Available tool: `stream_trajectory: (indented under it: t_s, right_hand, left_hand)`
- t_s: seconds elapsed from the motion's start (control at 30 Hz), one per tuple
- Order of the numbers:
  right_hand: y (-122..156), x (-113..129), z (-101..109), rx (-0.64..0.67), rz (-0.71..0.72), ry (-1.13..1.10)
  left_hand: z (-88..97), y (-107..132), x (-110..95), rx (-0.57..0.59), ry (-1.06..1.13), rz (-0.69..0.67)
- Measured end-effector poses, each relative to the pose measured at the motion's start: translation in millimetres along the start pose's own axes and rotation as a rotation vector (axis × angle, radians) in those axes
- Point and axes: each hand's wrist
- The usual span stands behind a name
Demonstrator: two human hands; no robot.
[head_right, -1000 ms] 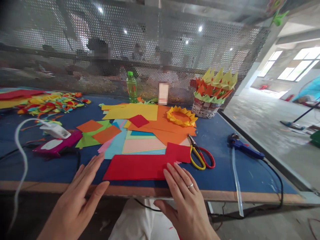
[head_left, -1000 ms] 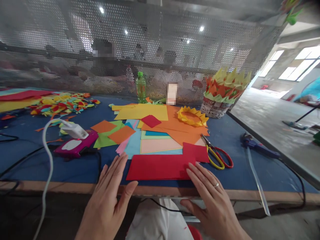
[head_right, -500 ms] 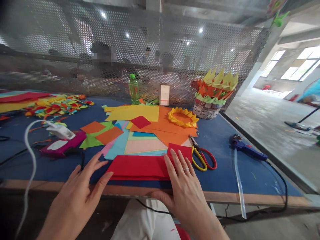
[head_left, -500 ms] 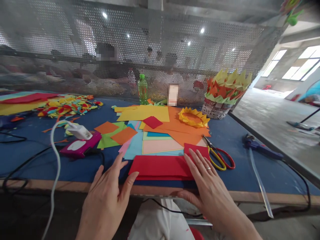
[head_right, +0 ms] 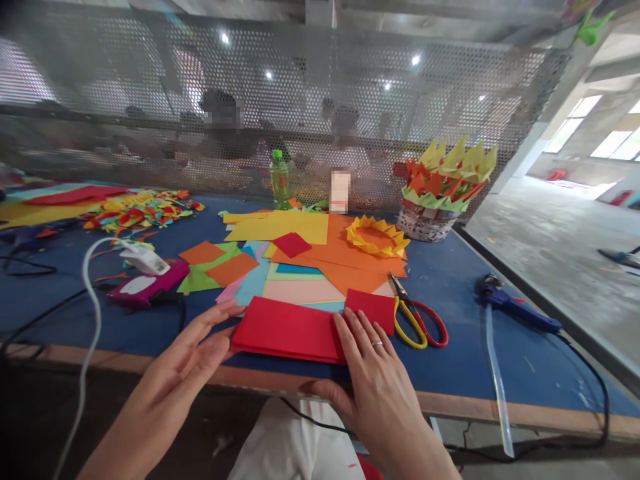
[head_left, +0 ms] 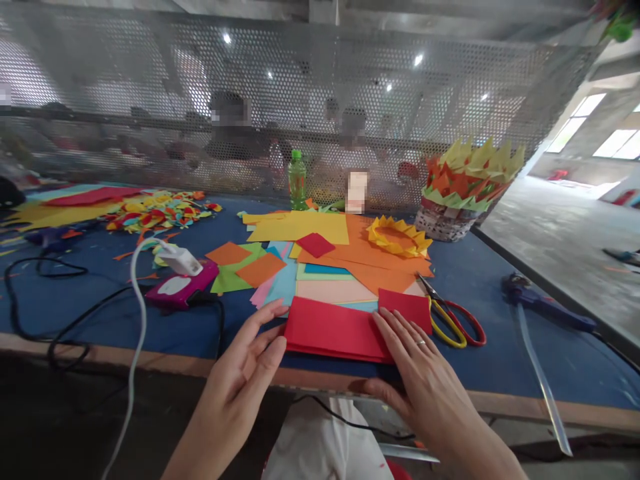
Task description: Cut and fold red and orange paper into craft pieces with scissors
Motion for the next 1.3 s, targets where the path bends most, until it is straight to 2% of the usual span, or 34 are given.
stream_trajectory:
  t_s: [0.17,0.33,0.5,0.57,0.63,0.7,0.77,0.87,0.97,1.03,1.1,1.17,1.3]
  right_hand:
    - [-0.3,-0.2,-2.5,-0.036,-0.015,-0.059]
    - [-1.3,-1.4,-1.7,-0.091,0.009,-0.086]
    - [-2.1,-8.6,2.5,-0.164,0.031,-0.1]
    - [-2.8,-9.0,5.7,-0.221,0.001,-0.139]
    - [-4.4,-5.6,10.0,-0.277,-0.07,-0.234]
    - [-7.9,2.1,14.6,-0.304,-0.17,-0.396]
    - [-13.5,12.5,19.0,-0.257,-0.293,-0.633]
    - [-23.9,27.8,22.5,-0.064,-0.457,-1.084]
    - [-31.7,36.6,21.3,0.059,-0.515,-1.426]
    - [-34.1,38.2,19.0,0.086,-0.539,-1.545]
    - [-34.7,37.5,16.8,0.1,-0.555,-1.614]
    - [-34.2,35.4,15.5,0.096,-0.563,-1.631]
    - [-31.4,30.3,14.0,0.07,-0.573,-1.58]
  left_hand:
    - [-6.9,-0.7,-11.6,-0.057,0.15,0.069]
    - [-9.1,1.5,-20.6,-0.049,0.218,0.041]
    - [-8.4,1.4,-26.5,-0.101,0.191,-0.084]
    - [-7.5,-3.2,-25.1,-0.166,0.177,-0.175]
    - [-7.9,-10.3,-20.2,-0.184,0.213,-0.219]
    - [-11.8,-17.9,-12.9,-0.114,0.296,-0.178]
    - [-20.4,-23.9,-6.0,0.022,0.391,-0.088]
    - [-39.4,-26.8,-2.4,0.266,0.533,0.063]
    - [-57.4,-24.4,-7.5,0.438,0.673,0.181]
    - [-65.1,-23.0,-12.1,0.445,0.703,0.241]
    - [-69.0,-23.1,-15.2,0.395,0.707,0.278]
    - [-70.5,-24.4,-16.5,0.361,0.714,0.29]
    - [-71.0,-26.7,-16.8,0.372,0.745,0.297]
Point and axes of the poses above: each hand's wrist, its own y-axis away from the middle knuckle, its own z-axis out of the back of the hand, x = y × z, and after that the axes turned 2 degrees about -x, right-handed
